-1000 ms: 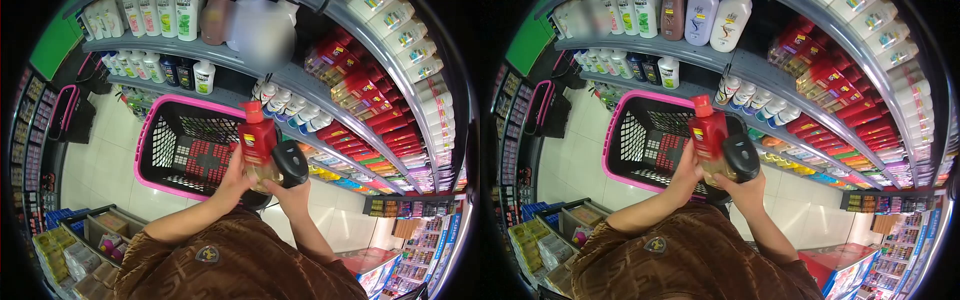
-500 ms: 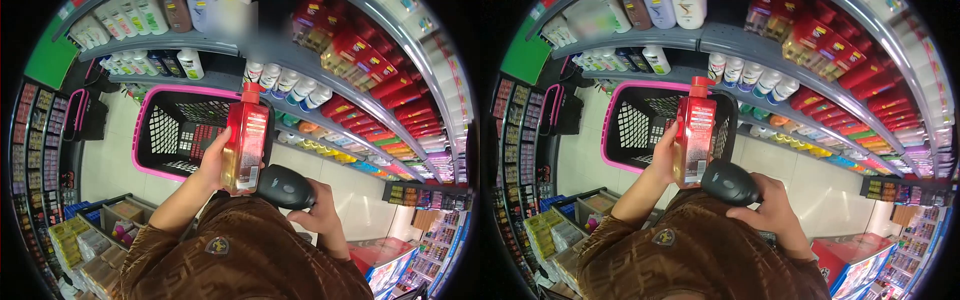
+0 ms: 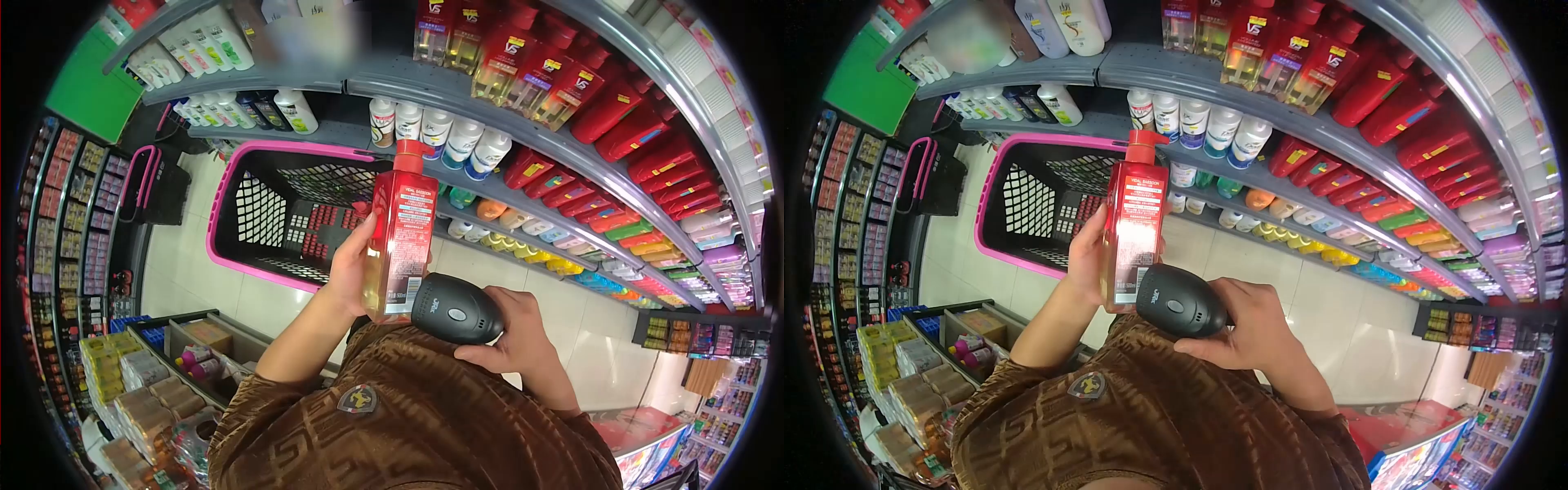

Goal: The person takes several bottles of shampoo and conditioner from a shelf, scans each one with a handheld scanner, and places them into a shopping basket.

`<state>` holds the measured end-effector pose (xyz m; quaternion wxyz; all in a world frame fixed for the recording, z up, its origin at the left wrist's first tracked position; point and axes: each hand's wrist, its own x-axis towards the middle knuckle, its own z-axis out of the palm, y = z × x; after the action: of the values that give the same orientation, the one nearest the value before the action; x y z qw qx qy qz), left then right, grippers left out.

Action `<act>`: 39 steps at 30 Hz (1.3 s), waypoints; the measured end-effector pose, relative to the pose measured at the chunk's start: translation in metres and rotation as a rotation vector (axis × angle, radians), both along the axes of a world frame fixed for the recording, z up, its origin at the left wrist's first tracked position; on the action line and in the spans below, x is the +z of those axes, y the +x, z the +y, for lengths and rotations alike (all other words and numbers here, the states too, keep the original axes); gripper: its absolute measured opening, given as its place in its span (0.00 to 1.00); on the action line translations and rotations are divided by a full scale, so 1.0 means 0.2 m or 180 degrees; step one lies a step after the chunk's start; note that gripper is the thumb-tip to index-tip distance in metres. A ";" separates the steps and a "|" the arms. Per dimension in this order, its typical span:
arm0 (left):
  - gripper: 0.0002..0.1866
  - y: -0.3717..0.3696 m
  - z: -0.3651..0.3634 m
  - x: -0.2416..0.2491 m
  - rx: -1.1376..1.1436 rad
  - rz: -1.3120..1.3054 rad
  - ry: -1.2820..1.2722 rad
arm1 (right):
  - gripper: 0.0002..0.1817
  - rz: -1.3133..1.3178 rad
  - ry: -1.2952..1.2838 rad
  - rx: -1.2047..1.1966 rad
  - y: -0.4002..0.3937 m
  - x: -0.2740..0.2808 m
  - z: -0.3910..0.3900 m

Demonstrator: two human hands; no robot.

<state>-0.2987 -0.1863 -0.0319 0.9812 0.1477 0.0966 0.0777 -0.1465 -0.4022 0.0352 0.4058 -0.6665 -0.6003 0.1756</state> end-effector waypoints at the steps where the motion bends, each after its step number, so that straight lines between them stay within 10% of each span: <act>1: 0.34 0.01 -0.03 0.01 0.0033 0.0004 0.0026 | 0.38 -0.0004 0.0051 0.0017 0.02 0.00 -0.02; 9: 0.38 0.08 -0.06 0.13 0.0383 0.0156 0.0266 | 0.37 0.0133 0.0392 -0.0029 0.15 -0.01 -0.20; 15: 0.26 0.43 0.14 0.28 0.2085 0.0001 0.2221 | 0.35 0.0841 0.1114 -0.0404 0.19 -0.17 -0.33; 22: 0.38 1.07 0.47 0.24 0.3485 -0.0057 0.3450 | 0.34 0.1266 0.0946 -0.0859 0.15 -0.25 -0.46; 39: 0.40 1.30 0.56 0.06 0.3098 0.0436 0.4740 | 0.32 0.1361 0.0787 -0.1108 0.22 -0.29 -0.53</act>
<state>-0.0387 -0.0741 -0.0205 0.4812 0.6938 0.1315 0.5194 -0.1022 -0.5081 -0.0222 0.6250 -0.6528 -0.3947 0.1654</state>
